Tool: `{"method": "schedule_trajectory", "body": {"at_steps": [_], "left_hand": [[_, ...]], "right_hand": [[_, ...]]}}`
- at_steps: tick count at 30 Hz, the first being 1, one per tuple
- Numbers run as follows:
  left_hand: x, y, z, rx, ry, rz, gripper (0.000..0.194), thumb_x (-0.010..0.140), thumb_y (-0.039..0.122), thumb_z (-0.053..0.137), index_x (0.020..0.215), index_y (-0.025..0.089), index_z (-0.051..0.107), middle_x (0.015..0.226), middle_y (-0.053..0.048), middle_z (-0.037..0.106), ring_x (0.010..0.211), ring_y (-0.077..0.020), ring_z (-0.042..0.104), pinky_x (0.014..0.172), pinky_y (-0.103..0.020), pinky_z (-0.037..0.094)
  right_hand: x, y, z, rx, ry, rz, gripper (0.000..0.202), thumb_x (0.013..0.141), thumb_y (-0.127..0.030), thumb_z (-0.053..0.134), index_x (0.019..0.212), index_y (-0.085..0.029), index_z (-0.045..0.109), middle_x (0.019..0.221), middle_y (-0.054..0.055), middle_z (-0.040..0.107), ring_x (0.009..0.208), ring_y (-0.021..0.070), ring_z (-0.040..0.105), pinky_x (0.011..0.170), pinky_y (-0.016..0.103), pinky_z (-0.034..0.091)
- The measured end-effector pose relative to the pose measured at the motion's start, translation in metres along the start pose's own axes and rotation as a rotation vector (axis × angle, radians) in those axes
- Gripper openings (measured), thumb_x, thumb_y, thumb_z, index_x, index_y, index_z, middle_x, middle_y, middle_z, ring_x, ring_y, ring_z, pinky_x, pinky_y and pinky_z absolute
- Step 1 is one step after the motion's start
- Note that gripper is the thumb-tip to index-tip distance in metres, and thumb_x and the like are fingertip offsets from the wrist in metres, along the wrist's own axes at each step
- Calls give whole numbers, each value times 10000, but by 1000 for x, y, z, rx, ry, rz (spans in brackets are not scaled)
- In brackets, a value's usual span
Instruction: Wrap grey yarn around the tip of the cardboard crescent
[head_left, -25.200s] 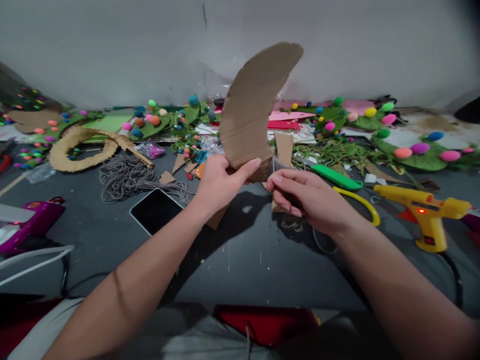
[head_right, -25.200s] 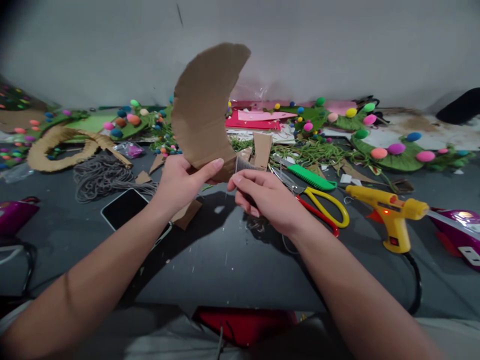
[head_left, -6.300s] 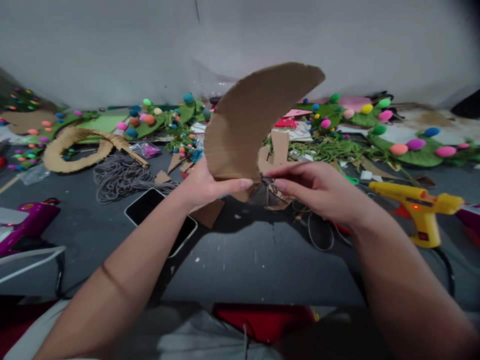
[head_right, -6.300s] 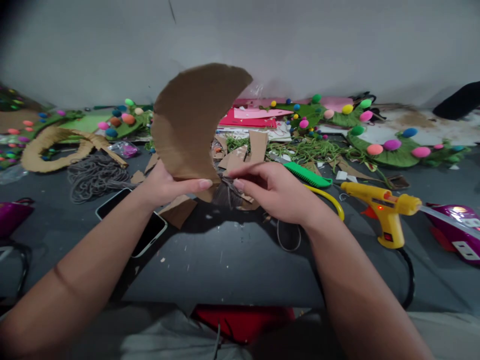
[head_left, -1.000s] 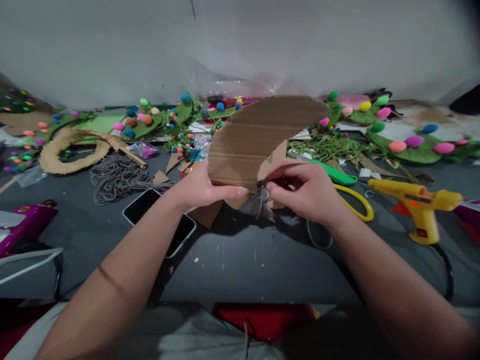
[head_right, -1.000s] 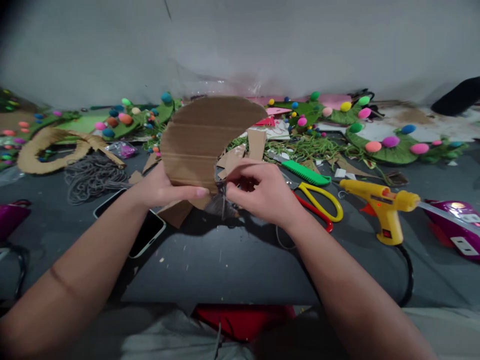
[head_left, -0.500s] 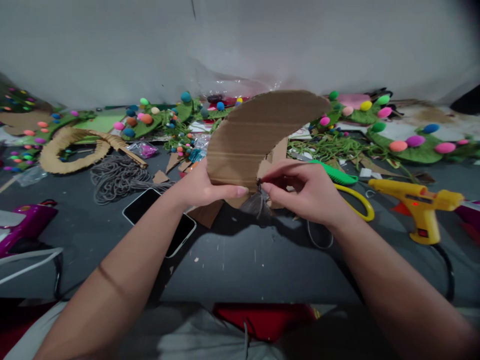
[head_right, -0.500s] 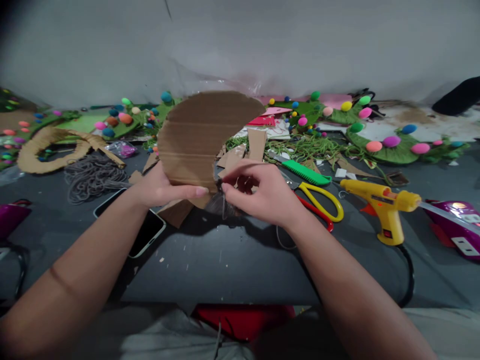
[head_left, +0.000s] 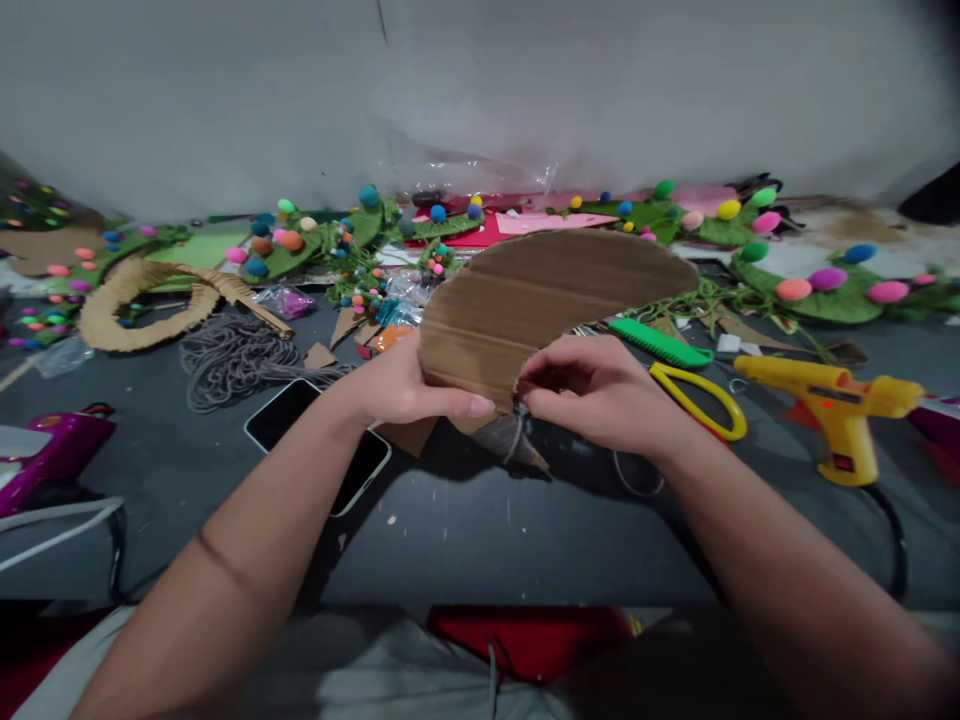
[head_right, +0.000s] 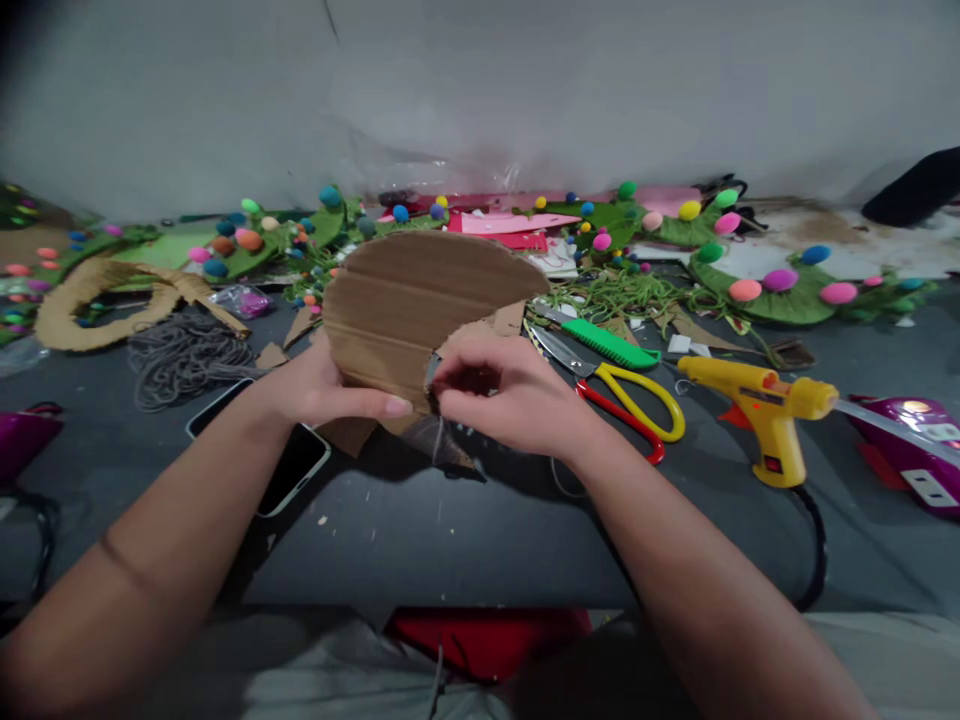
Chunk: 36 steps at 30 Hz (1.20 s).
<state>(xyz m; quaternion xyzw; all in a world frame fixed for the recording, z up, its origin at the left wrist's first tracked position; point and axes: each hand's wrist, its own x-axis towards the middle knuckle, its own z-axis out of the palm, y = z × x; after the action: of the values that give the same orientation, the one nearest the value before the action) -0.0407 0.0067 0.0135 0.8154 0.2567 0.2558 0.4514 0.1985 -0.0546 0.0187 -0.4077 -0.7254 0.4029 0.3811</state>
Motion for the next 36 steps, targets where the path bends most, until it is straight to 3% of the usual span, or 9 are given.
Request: {"method": "schedule_trajectory", "body": {"at_steps": [10, 16, 21, 25, 28, 30, 34, 36], "left_hand": [[1, 1, -2, -29, 7, -59, 509, 697, 339, 860, 1117, 157, 637, 1060, -86, 743, 927, -238, 703, 790, -333, 612], [1, 1, 0, -47, 8, -62, 517, 675, 347, 871, 1103, 166, 645, 1046, -85, 754, 920, -254, 716, 769, -339, 619], [2, 0, 1, -81, 40, -96, 527, 676, 397, 865, 1097, 171, 640, 1083, -101, 751, 970, -296, 713, 812, -392, 617], [3, 2, 0, -61, 112, -119, 596, 666, 430, 867, 1132, 151, 622, 1138, -128, 733, 1024, -318, 701, 882, -430, 602], [3, 5, 0, -50, 169, -106, 645, 660, 424, 874, 1172, 141, 602, 1196, -139, 718, 1087, -328, 685, 943, -444, 581], [4, 7, 0, -70, 177, -97, 647, 664, 411, 874, 1183, 142, 597, 1216, -140, 716, 1111, -329, 680, 951, -441, 579], [4, 6, -1, -97, 178, -85, 643, 668, 385, 876, 1199, 151, 599, 1238, -139, 712, 1129, -321, 678, 960, -436, 580], [4, 5, -1, -79, 160, -82, 632, 670, 383, 873, 1196, 155, 608, 1237, -134, 712, 1135, -322, 676, 981, -451, 570]], "right_hand": [[-1, -2, -15, -270, -158, -53, 139, 861, -145, 592, 951, -148, 698, 863, 29, 667, 735, 120, 604, 654, 235, 474], [-2, -8, -17, -476, -143, -161, 142, 892, -183, 580, 956, -156, 703, 886, 55, 690, 751, 149, 606, 687, 274, 455], [-1, -12, -5, -378, 58, -104, 111, 878, -174, 578, 874, -156, 688, 887, 58, 682, 718, 143, 588, 659, 280, 450], [2, -5, 13, -77, 287, 50, 95, 836, -160, 605, 827, -159, 700, 797, 30, 694, 694, 138, 614, 628, 262, 470], [4, 1, 16, 112, 334, 173, 95, 841, -199, 626, 824, -155, 709, 705, 11, 679, 627, 127, 605, 586, 251, 477], [4, 3, 12, 69, 329, 131, 92, 845, -205, 642, 851, -156, 720, 759, 24, 699, 661, 135, 624, 602, 257, 495], [3, 3, -3, -129, 228, -148, 125, 881, -200, 651, 968, -190, 740, 1071, 71, 717, 922, 186, 673, 760, 302, 543], [3, 3, -8, -182, 159, -216, 129, 906, -234, 655, 996, -214, 746, 1107, 74, 711, 1020, 212, 663, 829, 329, 546]]}}
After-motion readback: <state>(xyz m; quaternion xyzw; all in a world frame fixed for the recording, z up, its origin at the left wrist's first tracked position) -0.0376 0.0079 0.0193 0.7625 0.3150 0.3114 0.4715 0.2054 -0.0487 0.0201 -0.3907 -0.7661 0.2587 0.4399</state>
